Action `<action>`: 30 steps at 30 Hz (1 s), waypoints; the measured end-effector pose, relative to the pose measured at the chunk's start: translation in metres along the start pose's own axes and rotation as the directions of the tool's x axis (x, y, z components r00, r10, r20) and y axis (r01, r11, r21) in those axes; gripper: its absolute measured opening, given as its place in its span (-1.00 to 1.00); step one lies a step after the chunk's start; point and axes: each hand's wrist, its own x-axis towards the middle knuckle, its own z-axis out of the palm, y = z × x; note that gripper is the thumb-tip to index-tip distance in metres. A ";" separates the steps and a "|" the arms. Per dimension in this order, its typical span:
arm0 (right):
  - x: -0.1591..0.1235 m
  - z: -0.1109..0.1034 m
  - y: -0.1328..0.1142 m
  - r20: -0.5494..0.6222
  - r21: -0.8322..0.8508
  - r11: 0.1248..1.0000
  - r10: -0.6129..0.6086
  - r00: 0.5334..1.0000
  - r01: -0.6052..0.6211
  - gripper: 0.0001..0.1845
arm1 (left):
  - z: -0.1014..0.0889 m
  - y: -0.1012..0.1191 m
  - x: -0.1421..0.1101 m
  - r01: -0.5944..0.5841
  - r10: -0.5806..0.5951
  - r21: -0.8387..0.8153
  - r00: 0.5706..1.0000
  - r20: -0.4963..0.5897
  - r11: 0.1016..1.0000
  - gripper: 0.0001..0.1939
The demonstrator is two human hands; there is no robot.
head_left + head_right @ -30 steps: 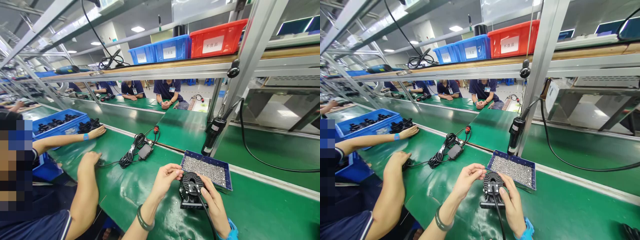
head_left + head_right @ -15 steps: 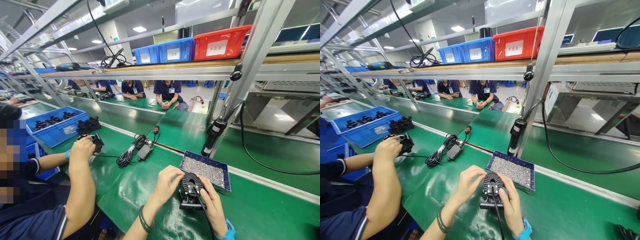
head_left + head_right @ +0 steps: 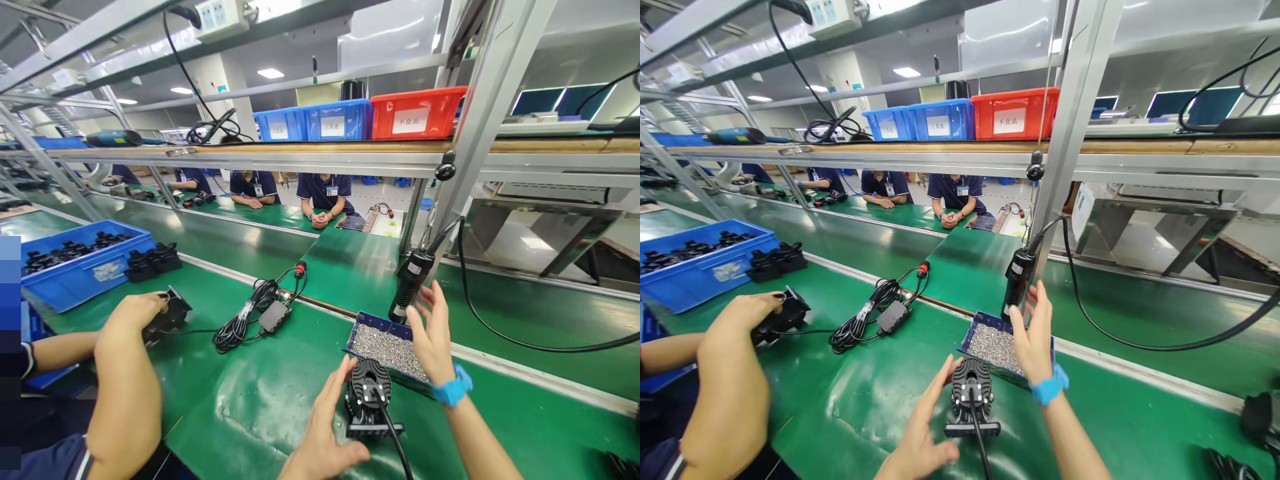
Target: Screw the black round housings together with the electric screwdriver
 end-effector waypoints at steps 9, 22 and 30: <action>0.036 -0.032 -0.055 0.098 0.160 0.983 0.076 0.992 -0.091 -0.48 | 0.022 -0.009 0.016 -0.007 0.004 -0.046 0.998 -0.059 0.999 -0.05; 0.017 -0.028 -0.156 0.374 0.719 0.658 -0.091 0.923 -0.227 -0.15 | 0.015 -0.006 0.018 -0.009 0.007 -0.098 1.000 -0.014 0.995 -0.26; 0.005 -0.018 -0.152 0.492 0.682 0.669 -0.120 0.862 -0.296 -0.18 | 0.022 -0.016 0.017 -0.075 0.065 -0.122 0.995 -0.078 0.990 -0.27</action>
